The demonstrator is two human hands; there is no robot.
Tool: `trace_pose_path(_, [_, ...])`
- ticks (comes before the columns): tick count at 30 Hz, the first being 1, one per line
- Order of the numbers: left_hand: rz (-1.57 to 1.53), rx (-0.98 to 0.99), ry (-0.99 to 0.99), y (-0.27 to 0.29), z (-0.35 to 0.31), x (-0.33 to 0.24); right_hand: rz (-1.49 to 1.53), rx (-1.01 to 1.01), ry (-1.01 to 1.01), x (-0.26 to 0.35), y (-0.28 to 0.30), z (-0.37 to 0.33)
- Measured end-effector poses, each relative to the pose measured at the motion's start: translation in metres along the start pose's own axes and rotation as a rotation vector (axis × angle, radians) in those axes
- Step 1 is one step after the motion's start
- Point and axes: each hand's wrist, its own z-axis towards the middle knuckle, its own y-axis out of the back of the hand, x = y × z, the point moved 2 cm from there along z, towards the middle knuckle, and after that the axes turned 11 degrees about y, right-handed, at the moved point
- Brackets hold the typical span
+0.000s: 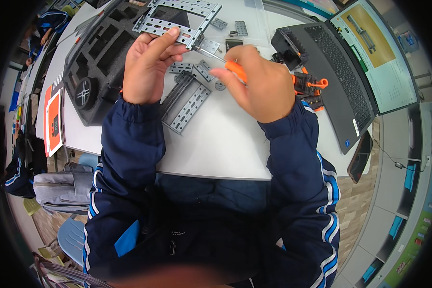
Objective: The person assembles a metal frame using an orange screwdriver. They align metal brackets and rails, then tighten screws to secure the components together. The person repeatedly adjusts the frame and checks alignment while fastening multiple screws.
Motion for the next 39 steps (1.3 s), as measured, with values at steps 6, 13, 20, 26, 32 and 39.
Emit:
trace_pose_path(6, [-0.008, 0.000, -0.050, -0.001, -0.001, -0.001, 0.111, -0.020, -0.051, 0.005, -0.007, 0.000])
trace_pose_path(13, [0.077, -0.020, -0.181, -0.003, -0.003, -0.005, 1.585, 0.053, -1.227, 0.003, -0.011, -0.003])
trace_pose_path(20, [0.012, -0.071, -0.093, -0.003, -0.002, -0.002, 0.694, -0.101, -0.669, -0.001, -0.011, -0.005])
trace_pose_path(26, [-0.019, -0.095, -0.081, -0.001, -0.002, -0.003, -0.150, 0.064, 0.065, 0.006, -0.005, -0.002])
trace_pose_path(32, [-0.006, -0.062, -0.069, 0.002, -0.001, -0.003, -0.248, 0.048, 0.103, 0.007, -0.007, -0.004])
trace_pose_path(39, [0.057, 0.014, -0.150, 0.000, -0.003, -0.007, 0.692, 0.041, -0.666, 0.003, -0.006, -0.004])
